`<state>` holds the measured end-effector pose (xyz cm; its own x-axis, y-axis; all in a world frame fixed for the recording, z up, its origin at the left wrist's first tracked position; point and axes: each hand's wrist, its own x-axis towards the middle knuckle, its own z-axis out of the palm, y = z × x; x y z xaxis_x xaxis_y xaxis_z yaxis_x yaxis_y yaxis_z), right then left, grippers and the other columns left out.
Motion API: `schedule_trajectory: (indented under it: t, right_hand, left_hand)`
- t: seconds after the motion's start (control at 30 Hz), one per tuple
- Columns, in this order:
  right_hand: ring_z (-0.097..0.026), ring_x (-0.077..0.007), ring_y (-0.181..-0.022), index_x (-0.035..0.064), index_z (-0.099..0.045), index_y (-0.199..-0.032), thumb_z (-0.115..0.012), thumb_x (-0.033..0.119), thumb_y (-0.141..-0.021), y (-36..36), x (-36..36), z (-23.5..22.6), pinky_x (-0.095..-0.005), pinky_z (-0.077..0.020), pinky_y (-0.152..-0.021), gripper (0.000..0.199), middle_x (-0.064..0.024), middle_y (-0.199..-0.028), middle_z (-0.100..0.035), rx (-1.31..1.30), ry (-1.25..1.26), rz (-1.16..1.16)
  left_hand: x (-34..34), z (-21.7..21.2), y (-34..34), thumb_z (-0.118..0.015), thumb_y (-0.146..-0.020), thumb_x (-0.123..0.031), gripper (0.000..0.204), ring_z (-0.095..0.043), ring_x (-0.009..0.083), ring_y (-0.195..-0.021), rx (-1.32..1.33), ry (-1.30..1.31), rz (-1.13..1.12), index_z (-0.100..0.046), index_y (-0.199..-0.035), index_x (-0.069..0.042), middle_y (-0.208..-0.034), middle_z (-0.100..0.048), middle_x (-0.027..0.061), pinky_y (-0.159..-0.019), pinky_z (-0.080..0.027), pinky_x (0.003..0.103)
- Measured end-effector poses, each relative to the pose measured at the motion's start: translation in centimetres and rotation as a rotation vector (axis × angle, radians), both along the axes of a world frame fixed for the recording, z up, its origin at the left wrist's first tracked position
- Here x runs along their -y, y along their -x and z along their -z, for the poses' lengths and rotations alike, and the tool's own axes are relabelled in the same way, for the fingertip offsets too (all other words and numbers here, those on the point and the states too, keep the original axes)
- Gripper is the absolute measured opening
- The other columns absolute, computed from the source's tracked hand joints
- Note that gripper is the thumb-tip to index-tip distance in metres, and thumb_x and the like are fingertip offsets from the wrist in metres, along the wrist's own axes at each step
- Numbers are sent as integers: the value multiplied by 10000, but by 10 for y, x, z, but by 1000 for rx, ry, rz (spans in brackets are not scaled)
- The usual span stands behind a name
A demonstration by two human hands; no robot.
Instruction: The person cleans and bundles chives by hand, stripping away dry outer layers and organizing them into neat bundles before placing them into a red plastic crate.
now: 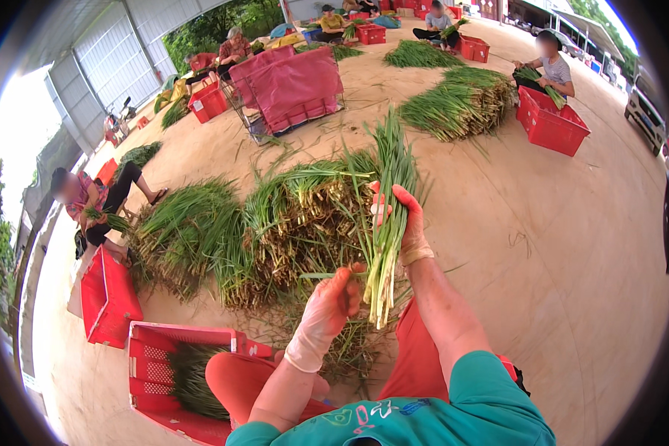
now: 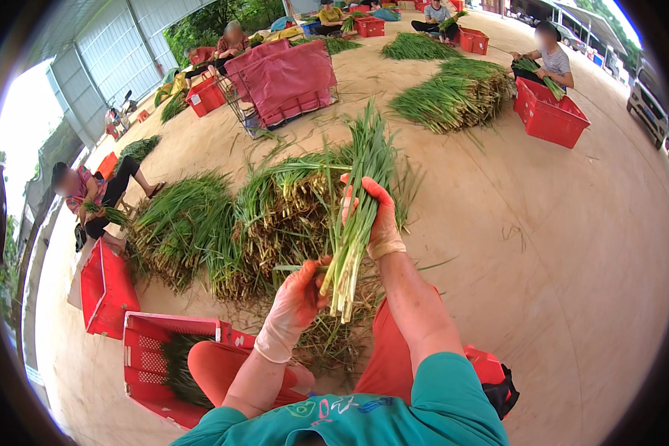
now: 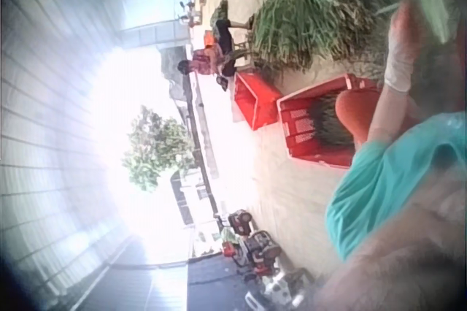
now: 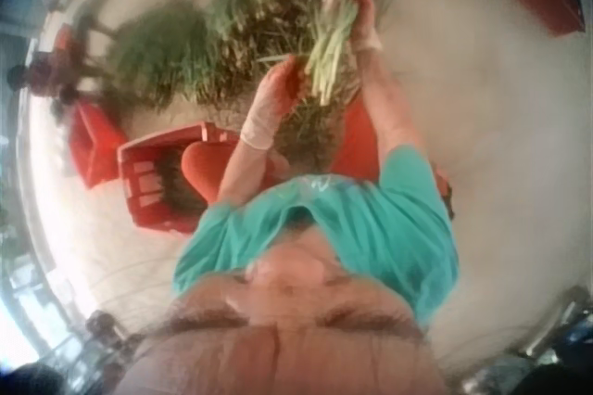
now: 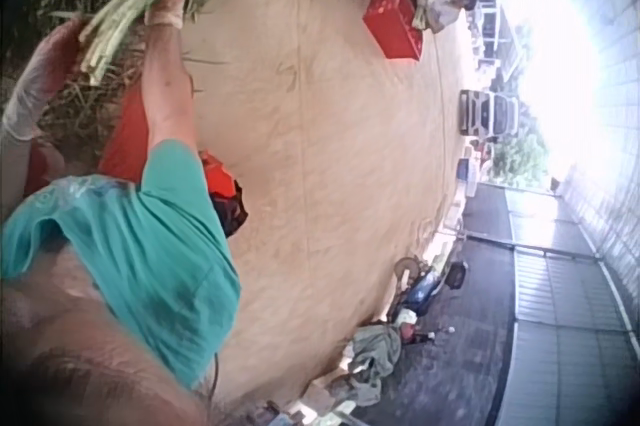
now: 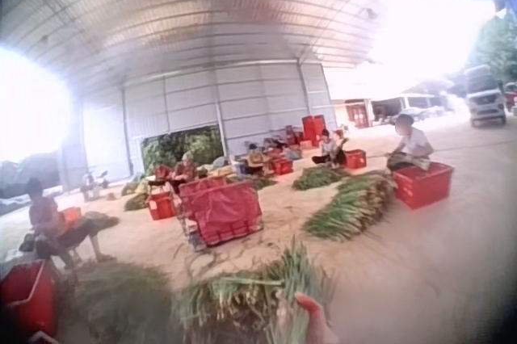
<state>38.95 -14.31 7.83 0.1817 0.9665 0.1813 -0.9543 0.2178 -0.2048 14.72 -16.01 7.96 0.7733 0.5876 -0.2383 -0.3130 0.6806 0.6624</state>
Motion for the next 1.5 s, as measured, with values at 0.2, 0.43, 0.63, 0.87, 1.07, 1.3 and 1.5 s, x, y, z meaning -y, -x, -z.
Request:
schedule_trajectory:
  t: [0.2, 0.43, 0.63, 0.87, 1.07, 1.3, 1.5]
  right_hand:
    - [-529, -72, -651, 25, -503, -1289, -601, 290, -986, -4, 8, -4, -257, -487, -560, 414, 15, -854, -574, 76, -121, 6]
    - [-528, -87, -638, 4, -542, -1296, -592, 311, -995, -32, 13, 5, -271, -490, -566, 432, -5, -869, -585, -53, -332, 35]
    - [-515, -91, -622, -1, -525, -1274, -597, 298, -997, -22, 12, -2, -254, -486, -550, 414, -13, -852, -563, -80, -362, -19]
    - [-522, -106, -585, -1, -499, -1258, -584, 320, -1002, -15, 11, -4, -286, -551, -578, 419, -2, -767, -523, -39, -365, -8]
    - [-511, -86, -602, -22, -457, -1264, -593, 260, -1017, 2, 11, -8, -237, -487, -531, 400, -42, -836, -531, -48, -311, -70]
    - [-552, -115, -614, -55, -526, -1304, -616, 331, -942, 12, 5, 2, -302, -525, -538, 537, -39, -842, -578, 95, -130, -43]
    - [-606, -123, -658, -34, -554, -1333, -609, 312, -932, 27, 8, -9, -308, -561, -649, 532, -25, -858, -622, 243, 97, -125]
  left_hand:
    - [2, -4, 11, -679, -994, -178, 278, -484, 94, -634, -5, -119, -213, -665, -1135, 61, -780, -575, -6, -547, -389, 250]
    - [7, 8, 43, -702, -972, -234, 269, -465, 124, -601, 24, -76, -308, -680, -1050, 22, -730, -564, 16, -528, -377, 271]
    - [-20, 125, 88, -652, -1013, -368, 382, -526, 139, -583, -387, 91, -355, -661, -1036, 13, -732, -552, 26, -489, -462, 300]
    - [1, 78, 36, -696, -986, -238, 267, -555, 122, -585, -277, -95, -73, -606, -1138, -37, -919, -641, 61, -504, -498, 285]
    - [15, 9, -18, -632, -996, -59, 53, -535, 97, -581, -228, -421, -117, -675, -968, -50, -751, -650, 3, -549, -448, 244]
    - [-17, -33, -30, -692, -918, -7, 283, -639, 156, -788, -285, -1338, -330, -658, -1199, -18, -1049, -713, 94, -677, -515, 293]
    - [-43, -44, -32, -719, -830, 66, 164, -613, 264, -720, -536, -1901, -383, -616, -906, -36, -798, -610, 101, -654, -532, 344]
